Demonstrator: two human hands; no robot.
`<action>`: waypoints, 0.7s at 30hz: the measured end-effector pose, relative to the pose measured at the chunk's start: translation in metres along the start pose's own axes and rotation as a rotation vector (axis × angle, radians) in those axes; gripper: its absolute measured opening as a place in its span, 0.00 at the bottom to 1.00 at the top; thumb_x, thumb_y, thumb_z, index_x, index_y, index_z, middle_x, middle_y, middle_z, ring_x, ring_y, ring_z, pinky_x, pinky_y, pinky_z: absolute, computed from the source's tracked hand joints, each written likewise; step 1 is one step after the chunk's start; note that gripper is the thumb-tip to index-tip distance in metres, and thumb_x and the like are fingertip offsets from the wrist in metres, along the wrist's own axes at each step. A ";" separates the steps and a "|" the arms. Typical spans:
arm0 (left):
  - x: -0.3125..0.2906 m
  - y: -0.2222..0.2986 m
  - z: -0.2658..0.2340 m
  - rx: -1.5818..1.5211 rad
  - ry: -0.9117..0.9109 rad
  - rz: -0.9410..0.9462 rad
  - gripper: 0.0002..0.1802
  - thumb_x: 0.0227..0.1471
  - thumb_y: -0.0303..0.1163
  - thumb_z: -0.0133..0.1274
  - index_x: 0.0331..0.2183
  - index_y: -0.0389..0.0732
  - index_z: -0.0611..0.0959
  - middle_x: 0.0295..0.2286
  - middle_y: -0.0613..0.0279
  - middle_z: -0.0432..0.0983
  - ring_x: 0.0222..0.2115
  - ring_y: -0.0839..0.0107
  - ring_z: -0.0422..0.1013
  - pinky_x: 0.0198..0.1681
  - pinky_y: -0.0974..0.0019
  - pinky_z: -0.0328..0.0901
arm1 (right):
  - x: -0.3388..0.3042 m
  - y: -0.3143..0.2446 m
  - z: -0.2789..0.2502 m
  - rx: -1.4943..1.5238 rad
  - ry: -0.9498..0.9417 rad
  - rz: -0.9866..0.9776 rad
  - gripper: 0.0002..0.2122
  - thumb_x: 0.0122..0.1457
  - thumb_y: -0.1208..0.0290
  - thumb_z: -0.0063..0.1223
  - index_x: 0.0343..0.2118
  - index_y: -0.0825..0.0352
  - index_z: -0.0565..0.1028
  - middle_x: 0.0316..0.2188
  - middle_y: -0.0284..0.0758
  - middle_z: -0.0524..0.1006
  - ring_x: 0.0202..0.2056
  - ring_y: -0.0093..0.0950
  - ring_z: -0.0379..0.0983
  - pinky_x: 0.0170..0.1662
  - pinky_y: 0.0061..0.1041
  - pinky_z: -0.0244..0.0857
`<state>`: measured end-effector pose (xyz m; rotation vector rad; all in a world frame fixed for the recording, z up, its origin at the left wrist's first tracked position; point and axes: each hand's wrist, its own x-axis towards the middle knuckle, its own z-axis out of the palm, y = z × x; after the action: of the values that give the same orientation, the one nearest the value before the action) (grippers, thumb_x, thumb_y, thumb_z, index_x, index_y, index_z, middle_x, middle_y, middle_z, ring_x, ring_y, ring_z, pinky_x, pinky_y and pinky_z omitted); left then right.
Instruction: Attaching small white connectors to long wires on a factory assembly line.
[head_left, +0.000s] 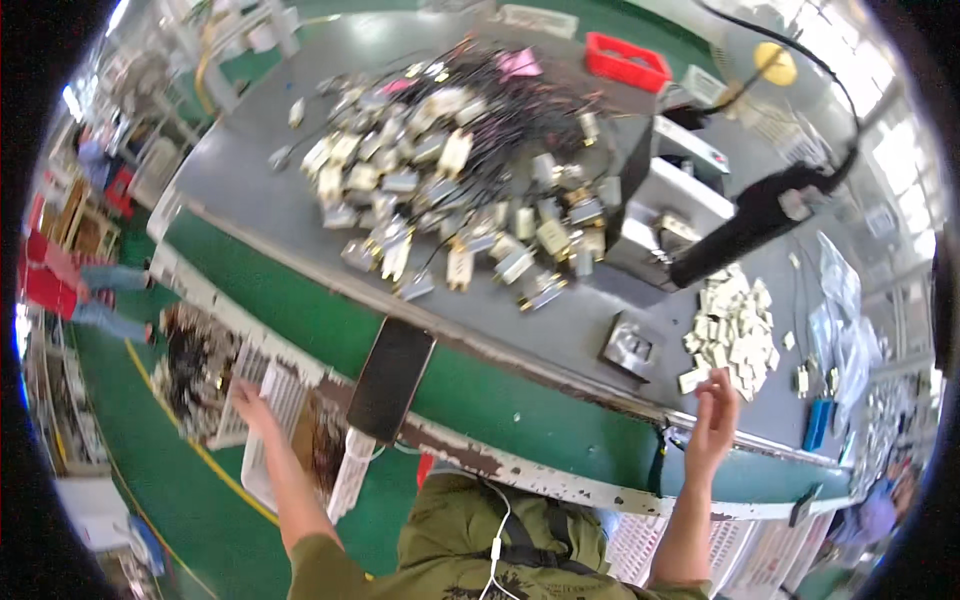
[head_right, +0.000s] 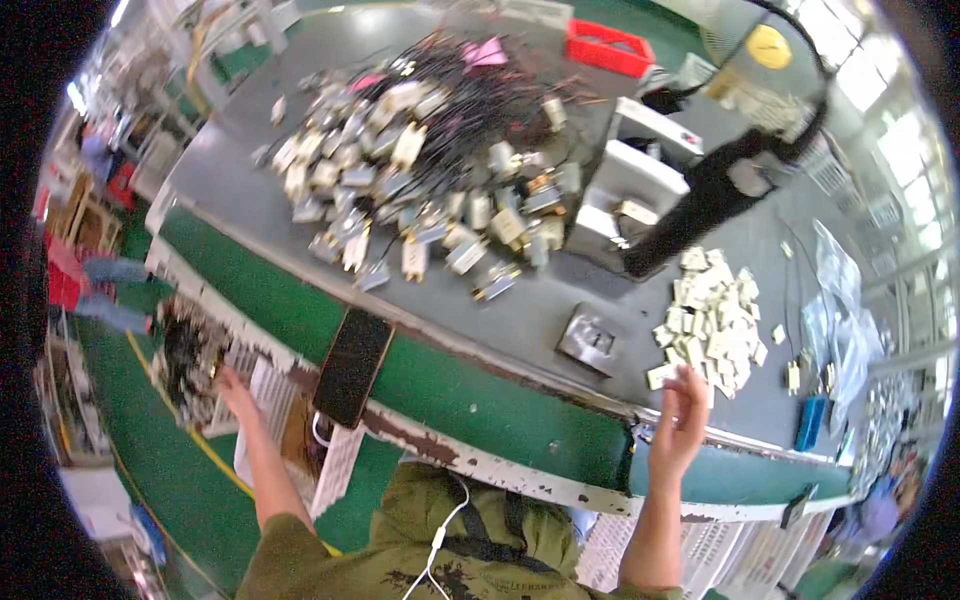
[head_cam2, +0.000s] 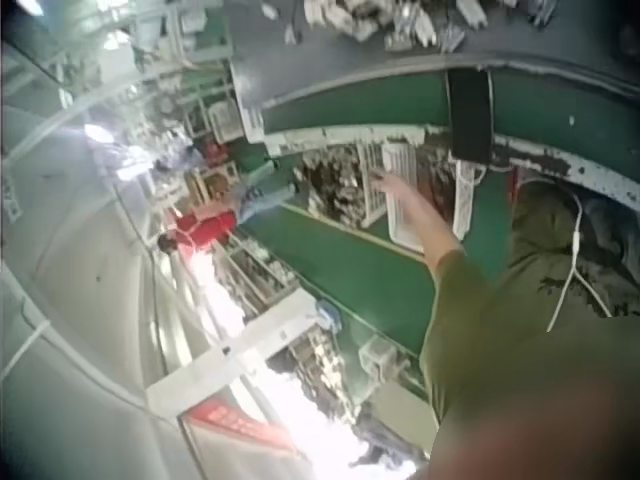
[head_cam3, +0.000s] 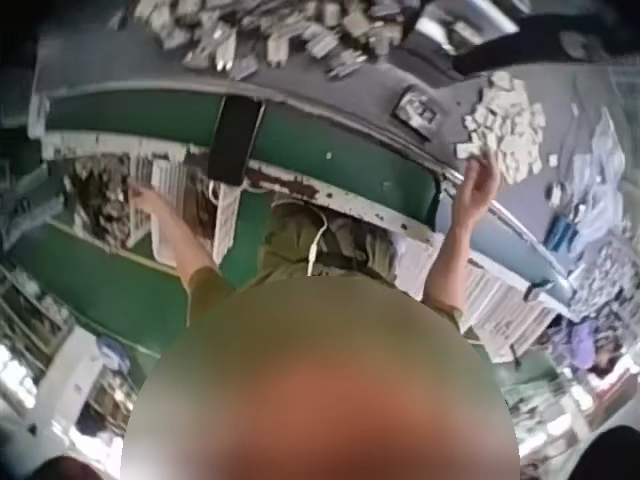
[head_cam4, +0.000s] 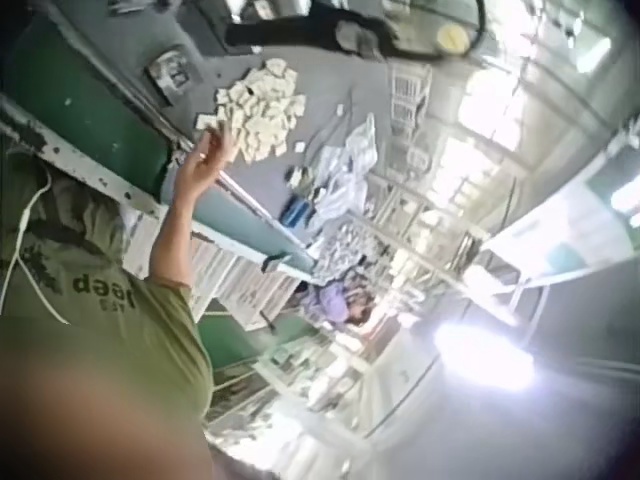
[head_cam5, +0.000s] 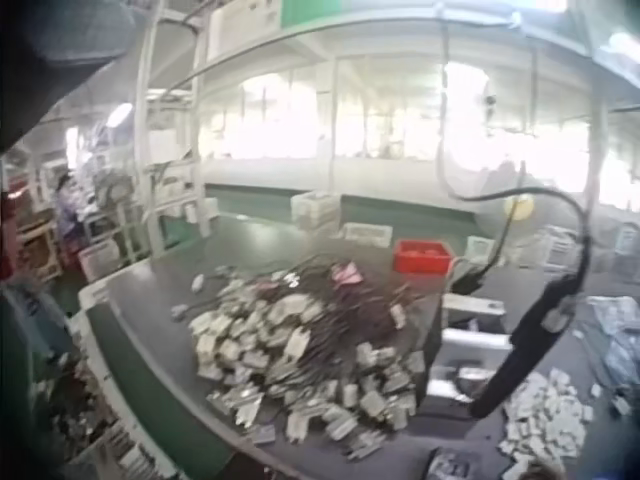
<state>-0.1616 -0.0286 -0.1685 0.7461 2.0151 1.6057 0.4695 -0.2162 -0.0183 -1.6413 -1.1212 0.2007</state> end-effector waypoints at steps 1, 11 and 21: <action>0.000 0.045 0.015 0.130 0.008 0.175 0.27 0.62 0.45 0.47 0.52 0.31 0.67 0.43 0.53 0.71 0.43 0.66 0.69 0.48 0.64 0.66 | -0.004 -0.001 0.003 -0.029 0.013 0.086 0.21 0.63 0.81 0.46 0.59 0.67 0.63 0.48 0.37 0.72 0.43 0.23 0.70 0.48 0.23 0.64; -0.190 0.265 0.226 0.601 -0.871 1.134 0.20 0.46 0.37 0.62 0.41 0.38 0.77 0.37 0.54 0.76 0.40 0.56 0.72 0.44 0.57 0.66 | -0.021 -0.007 0.022 0.086 0.000 0.014 0.25 0.59 0.88 0.45 0.60 0.66 0.61 0.48 0.39 0.71 0.36 0.22 0.71 0.43 0.21 0.67; -0.215 0.277 0.212 0.536 -0.947 0.985 0.13 0.47 0.31 0.59 0.34 0.38 0.76 0.27 0.59 0.72 0.28 0.66 0.71 0.33 0.65 0.66 | -0.009 -0.040 0.030 0.103 -0.149 -0.045 0.16 0.58 0.87 0.48 0.50 0.69 0.70 0.41 0.39 0.75 0.35 0.25 0.75 0.40 0.22 0.69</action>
<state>0.1733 0.0325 0.0593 2.3966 1.3323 0.6843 0.4237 -0.2043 -0.0007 -1.5286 -1.2385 0.3507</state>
